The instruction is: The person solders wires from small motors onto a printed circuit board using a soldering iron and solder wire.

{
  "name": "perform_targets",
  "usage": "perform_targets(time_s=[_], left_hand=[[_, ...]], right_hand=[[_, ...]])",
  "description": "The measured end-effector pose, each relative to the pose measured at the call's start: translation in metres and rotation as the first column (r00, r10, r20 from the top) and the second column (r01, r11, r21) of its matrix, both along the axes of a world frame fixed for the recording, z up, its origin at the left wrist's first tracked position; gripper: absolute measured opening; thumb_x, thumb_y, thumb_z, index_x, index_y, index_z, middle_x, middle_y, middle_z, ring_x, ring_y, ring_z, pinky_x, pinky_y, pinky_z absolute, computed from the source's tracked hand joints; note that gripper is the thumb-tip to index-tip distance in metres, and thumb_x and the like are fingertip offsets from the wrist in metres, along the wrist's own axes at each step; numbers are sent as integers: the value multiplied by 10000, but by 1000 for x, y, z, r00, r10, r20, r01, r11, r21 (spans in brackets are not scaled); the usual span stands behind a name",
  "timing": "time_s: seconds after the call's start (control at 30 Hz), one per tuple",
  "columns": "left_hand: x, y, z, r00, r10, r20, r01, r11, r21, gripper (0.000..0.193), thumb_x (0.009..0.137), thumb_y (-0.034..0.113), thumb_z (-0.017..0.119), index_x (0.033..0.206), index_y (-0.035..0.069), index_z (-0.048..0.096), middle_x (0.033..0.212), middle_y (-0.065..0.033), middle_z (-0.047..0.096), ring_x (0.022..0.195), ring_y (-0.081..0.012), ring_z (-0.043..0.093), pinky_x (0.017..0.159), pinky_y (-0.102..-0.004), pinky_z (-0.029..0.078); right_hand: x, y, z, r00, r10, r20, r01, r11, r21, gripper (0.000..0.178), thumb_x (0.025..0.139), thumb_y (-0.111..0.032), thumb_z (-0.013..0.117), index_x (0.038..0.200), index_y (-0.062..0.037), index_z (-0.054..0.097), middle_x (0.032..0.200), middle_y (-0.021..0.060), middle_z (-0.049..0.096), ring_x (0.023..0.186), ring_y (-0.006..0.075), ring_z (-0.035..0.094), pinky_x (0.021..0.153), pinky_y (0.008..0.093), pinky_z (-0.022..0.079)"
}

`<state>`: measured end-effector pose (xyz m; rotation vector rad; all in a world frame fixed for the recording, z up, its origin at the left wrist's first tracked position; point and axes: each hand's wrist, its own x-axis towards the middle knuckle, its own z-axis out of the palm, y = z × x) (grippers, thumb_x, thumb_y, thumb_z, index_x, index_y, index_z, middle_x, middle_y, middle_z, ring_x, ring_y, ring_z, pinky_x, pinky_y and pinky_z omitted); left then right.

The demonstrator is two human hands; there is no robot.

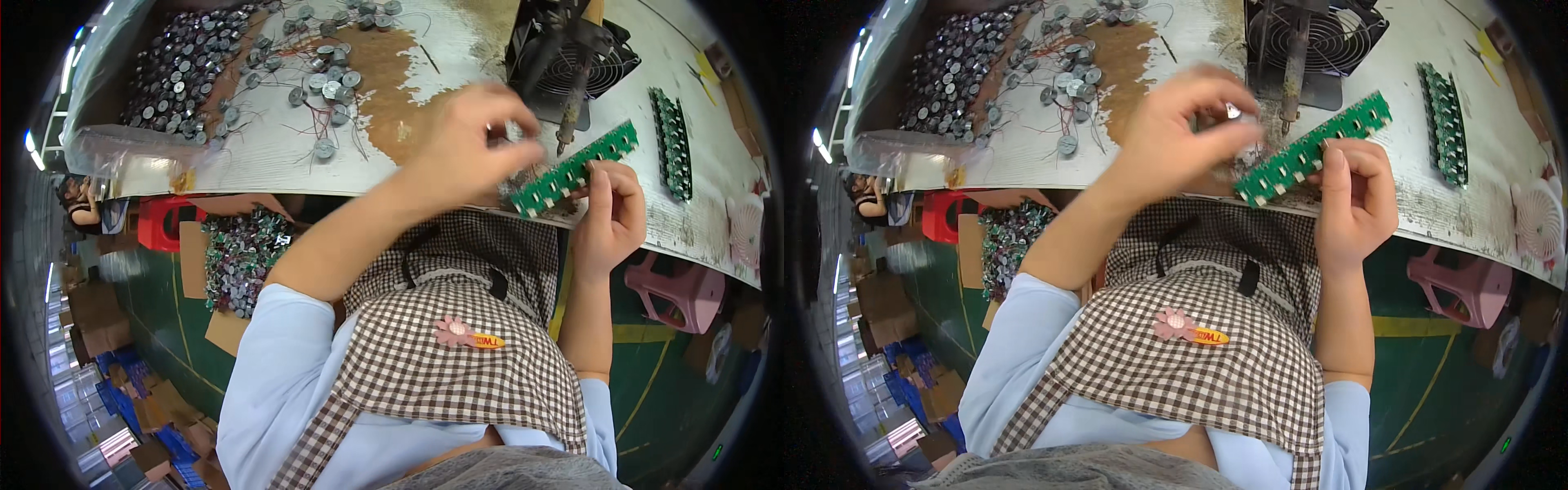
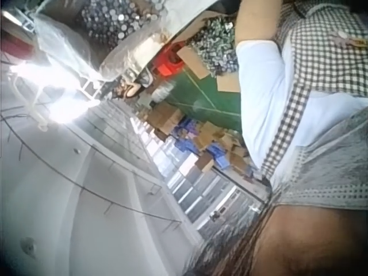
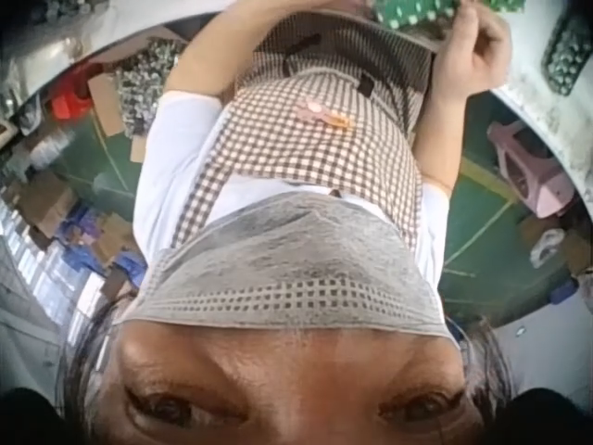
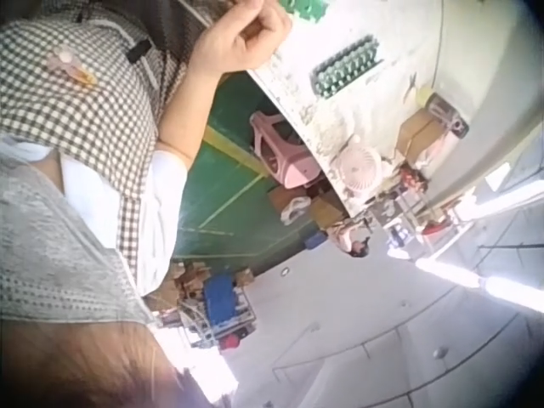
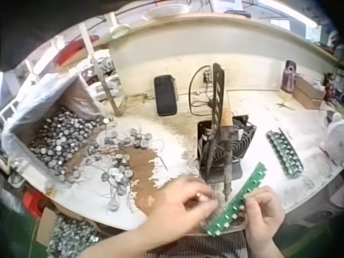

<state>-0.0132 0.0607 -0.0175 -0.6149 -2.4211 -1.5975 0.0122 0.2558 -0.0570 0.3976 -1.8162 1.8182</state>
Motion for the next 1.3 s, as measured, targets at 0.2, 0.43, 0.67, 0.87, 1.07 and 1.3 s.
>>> perform_targets(time_s=[0.2, 0.43, 0.67, 0.87, 1.07, 1.3], left_hand=[[-67, -65, 41, 850, 303, -431, -523, 574, -629, 219, 755, 132, 622, 956, 46, 638, 923, -206, 604, 863, -411, 595, 736, -463, 493], [-170, -170, -13, 859, 291, -420, -510, 422, -750, 365, 837, 272, 590, 1139, 68, 616, 1124, -201, 609, 1012, -386, 581, 879, -440, 466], [-116, -134, -3, 999, -37, -12, 19, 736, -677, 435, 846, 272, 603, 1233, 75, 571, 1099, -188, 637, 982, -343, 613, 869, -371, 475], [-93, -135, 39, 925, 292, -242, -353, 898, -264, 276, 820, 191, 669, 1055, 48, 681, 807, -16, 656, 677, -96, 581, 636, -224, 461], [-75, -122, 55, 903, 372, -217, -414, 888, -200, 243, 825, 154, 678, 1020, 8, 690, 845, -27, 677, 752, -75, 592, 681, -215, 472], [-61, -110, 26, 972, 142, -190, -233, 720, -654, 304, 781, 62, 639, 1085, 56, 657, 726, -96, 589, 646, -178, 545, 635, -299, 454]], right_hand=[[2, -2, -8, 996, 36, 78, -34, 999, -32, 72, 915, 9, 539, 852, 42, 528, 934, 123, 589, 674, 88, 537, 594, 199, 488], [2, -6, -8, 994, 57, 95, -55, 998, -24, 82, 911, 6, 553, 836, 32, 531, 921, 102, 588, 664, 75, 509, 570, 190, 426], [0, -2, -11, 995, 24, 97, -24, 1000, -8, 95, 905, 5, 562, 816, 27, 537, 907, 91, 589, 652, 62, 474, 561, 180, 384], [1, -6, -9, 995, 45, 85, -45, 999, -5, 85, 902, 10, 562, 824, 28, 536, 906, 90, 588, 653, 62, 474, 563, 182, 391], [2, -4, -11, 993, 47, 110, -43, 998, -42, 80, 896, 23, 558, 822, 29, 529, 906, 90, 585, 650, 60, 467, 569, 181, 394], [0, 0, -11, 996, 43, 75, -42, 999, -10, 83, 884, 41, 559, 814, 26, 518, 889, 85, 584, 644, 55, 466, 552, 174, 392]])
